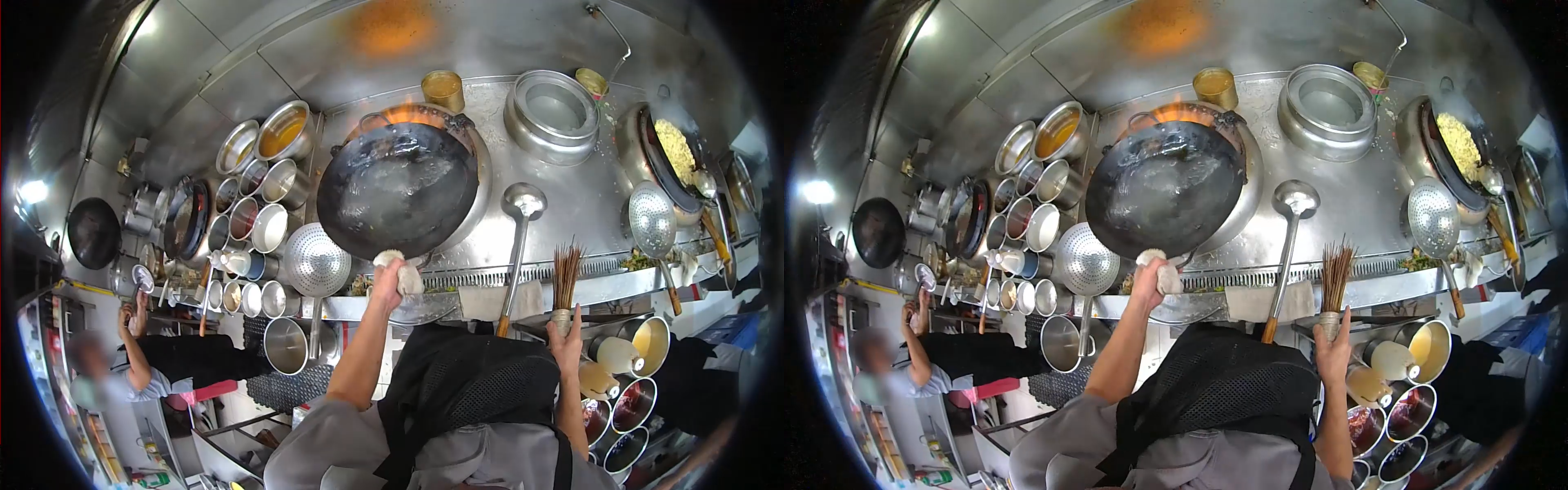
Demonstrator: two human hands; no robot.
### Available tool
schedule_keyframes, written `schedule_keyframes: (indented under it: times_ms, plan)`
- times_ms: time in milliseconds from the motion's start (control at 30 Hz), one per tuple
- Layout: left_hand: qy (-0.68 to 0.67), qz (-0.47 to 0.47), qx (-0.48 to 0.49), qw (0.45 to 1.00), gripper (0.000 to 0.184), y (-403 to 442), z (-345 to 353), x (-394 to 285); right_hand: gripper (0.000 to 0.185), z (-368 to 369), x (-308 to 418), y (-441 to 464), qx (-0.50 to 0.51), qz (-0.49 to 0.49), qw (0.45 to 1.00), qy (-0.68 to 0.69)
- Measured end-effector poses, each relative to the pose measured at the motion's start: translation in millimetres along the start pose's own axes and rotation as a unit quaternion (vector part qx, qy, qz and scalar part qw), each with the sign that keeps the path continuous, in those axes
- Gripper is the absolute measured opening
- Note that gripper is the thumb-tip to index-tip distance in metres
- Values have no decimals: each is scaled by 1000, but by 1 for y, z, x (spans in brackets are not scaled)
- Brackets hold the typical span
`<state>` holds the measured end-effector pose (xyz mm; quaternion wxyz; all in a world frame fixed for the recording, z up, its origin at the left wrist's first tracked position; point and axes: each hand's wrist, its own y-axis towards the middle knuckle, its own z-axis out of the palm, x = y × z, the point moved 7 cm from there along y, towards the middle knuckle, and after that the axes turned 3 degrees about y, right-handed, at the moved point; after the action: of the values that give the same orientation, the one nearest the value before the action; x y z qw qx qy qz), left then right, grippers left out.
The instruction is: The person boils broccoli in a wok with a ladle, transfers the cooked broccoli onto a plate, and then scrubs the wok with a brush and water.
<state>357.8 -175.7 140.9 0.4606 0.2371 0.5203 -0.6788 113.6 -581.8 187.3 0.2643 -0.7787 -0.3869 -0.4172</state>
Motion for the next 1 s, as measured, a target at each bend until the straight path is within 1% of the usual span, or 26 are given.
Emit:
schedule_keyframes:
  times_ms: [33,67,133,200,233,267,300,333,367,400,433,467,500,533,567,600,667,700,733,767,800,867,933,967,1000]
  plan:
    - [8,-1,-7,1000,29,-10,2,3,81,-5,22,0,39,65,996,43]
    - [28,13,-15,999,28,-14,1,9,81,-4,25,8,41,67,996,53]
    - [55,64,-55,995,28,-11,-9,26,77,5,47,24,97,-36,993,63]
    - [60,74,-52,994,27,-20,11,26,75,28,89,54,183,-43,980,69]
    - [84,137,-79,984,23,-26,19,19,76,50,116,73,236,-93,960,115]
    - [108,197,-104,969,20,-31,26,14,76,82,134,94,259,-144,948,117]
    - [139,223,-112,958,17,-30,30,15,73,119,157,116,254,-253,916,180]
    - [199,224,-83,951,27,-22,28,22,71,162,171,128,378,-27,872,310]
    - [221,275,-111,929,33,-33,44,15,62,184,206,135,422,32,841,337]
    - [242,326,-136,904,40,-48,64,5,48,207,236,145,453,20,800,392]
    - [292,295,-144,898,52,-54,74,5,35,230,255,156,437,49,803,402]
    - [295,290,-135,900,52,-58,83,6,33,246,270,171,453,19,796,402]
    - [363,336,-163,854,54,-65,91,1,33,252,279,183,441,21,804,400]
    - [428,379,-192,798,57,-70,95,-4,36,245,283,192,409,35,821,397]
    - [440,380,-167,796,71,-67,93,-1,40,229,281,195,394,34,822,410]
    - [469,385,-154,780,80,-57,85,5,44,211,274,199,383,34,821,421]
    - [539,413,-112,725,87,-65,101,-7,51,172,242,212,370,65,747,548]
    - [544,400,-105,731,95,-68,109,-16,51,145,231,213,366,52,736,567]
    - [601,444,-97,657,100,-64,110,-17,48,122,221,209,342,63,733,585]
    - [602,461,-57,650,93,-58,112,-21,44,113,203,212,329,54,713,617]
    - [600,479,-17,640,85,-55,115,-28,47,106,196,214,335,30,699,631]
    - [600,475,-15,644,86,-48,111,-43,52,116,201,209,330,26,718,612]
    - [580,478,-13,659,84,-36,93,-49,57,165,211,195,253,-23,837,485]
    - [536,416,-14,735,91,-24,80,-49,59,192,223,173,278,-110,869,395]
    - [557,460,-73,688,87,-15,61,-38,63,207,220,152,318,-177,892,269]
